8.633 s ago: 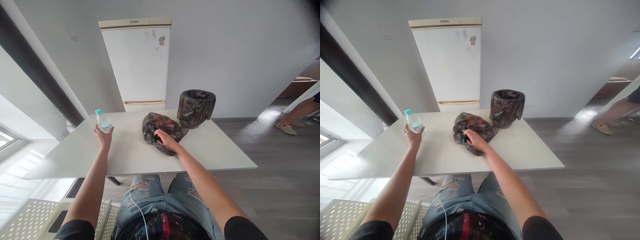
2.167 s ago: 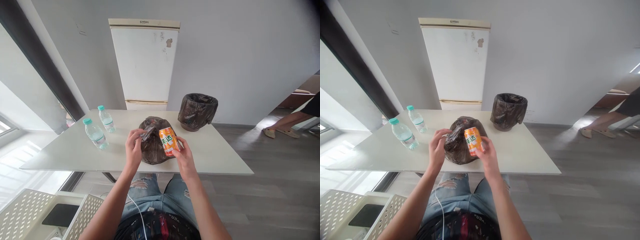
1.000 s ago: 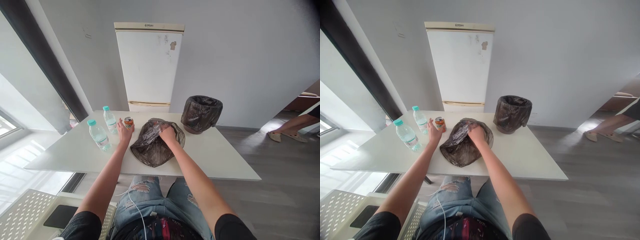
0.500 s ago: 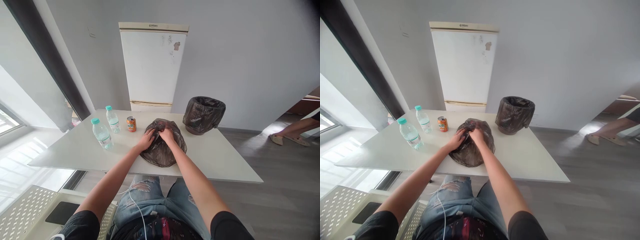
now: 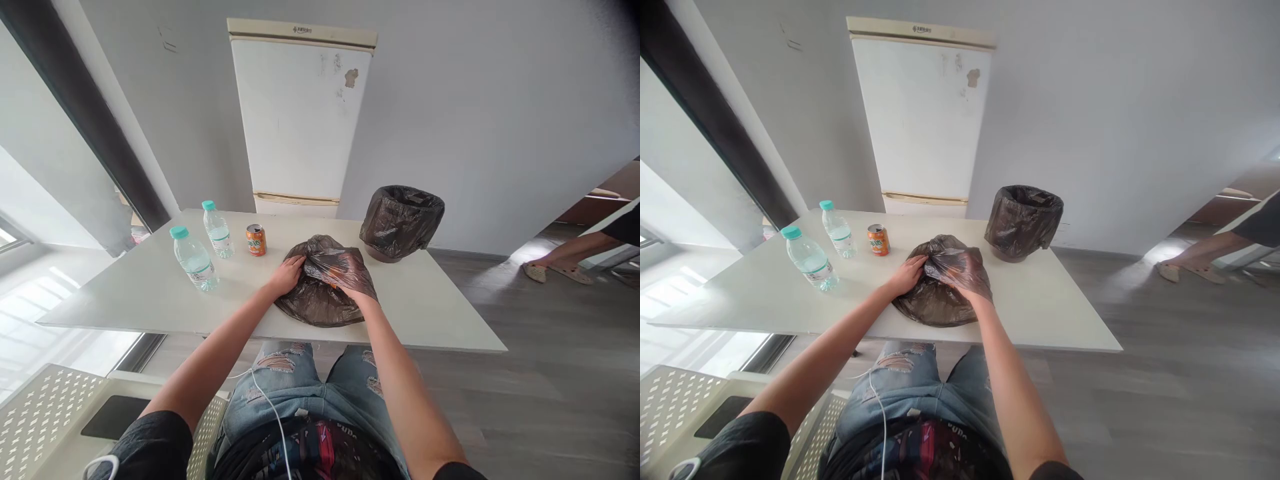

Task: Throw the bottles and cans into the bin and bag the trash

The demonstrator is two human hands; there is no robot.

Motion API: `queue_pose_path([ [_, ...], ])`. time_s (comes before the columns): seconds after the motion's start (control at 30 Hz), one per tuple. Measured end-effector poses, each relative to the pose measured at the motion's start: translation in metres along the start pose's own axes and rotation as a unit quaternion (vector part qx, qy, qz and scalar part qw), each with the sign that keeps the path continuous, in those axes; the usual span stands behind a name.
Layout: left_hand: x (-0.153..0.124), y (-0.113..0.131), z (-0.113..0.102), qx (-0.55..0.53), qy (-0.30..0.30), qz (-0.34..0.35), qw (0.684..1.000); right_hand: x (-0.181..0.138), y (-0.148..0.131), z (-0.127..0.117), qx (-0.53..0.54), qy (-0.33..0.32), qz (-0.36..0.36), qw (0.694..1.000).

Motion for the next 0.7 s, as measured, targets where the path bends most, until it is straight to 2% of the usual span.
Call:
queue_pose_path([
  [0.1,0.0,0.001,0.001,0.007,-0.001,-0.008,1.0,-0.018,0.0,-0.021,0.088,-0.052,0.1,0.99],
  [0.13,0.0,0.001,0.001,0.01,-0.001,-0.009,1.0,-0.025,-0.001,-0.029,0.145,-0.09,0.132,0.976],
  [0.2,0.0,0.002,0.002,0.015,0.0,-0.012,1.0,-0.039,-0.008,-0.046,0.273,-0.176,0.168,0.931],
  [0.27,0.0,0.004,0.002,0.02,0.0,-0.012,1.0,-0.051,-0.019,-0.061,0.368,-0.25,0.156,0.882],
  [0.37,-0.001,0.005,0.001,0.026,-0.004,-0.008,1.0,-0.064,-0.033,-0.066,0.456,-0.3,0.1,0.832],
  [0.53,-0.003,0.008,-0.001,0.035,-0.009,0.003,0.999,-0.07,-0.054,-0.035,0.583,-0.24,0.075,0.773],
  [0.63,-0.005,0.008,-0.002,0.038,-0.003,0.01,0.999,-0.085,-0.09,-0.028,0.583,-0.271,0.045,0.765],
  [0.7,-0.006,0.008,-0.001,0.038,0.001,0.014,0.999,-0.105,-0.123,-0.032,0.524,-0.317,0.013,0.79],
])
Point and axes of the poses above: each hand's wrist, its own x-axis towards the middle knuckle, its own z-axis out of the palm, y = z × x, the point moved 2 cm from there along x, towards the middle knuckle, and after that the axes turned 2 degrees about -y, right-handed, at the moved point
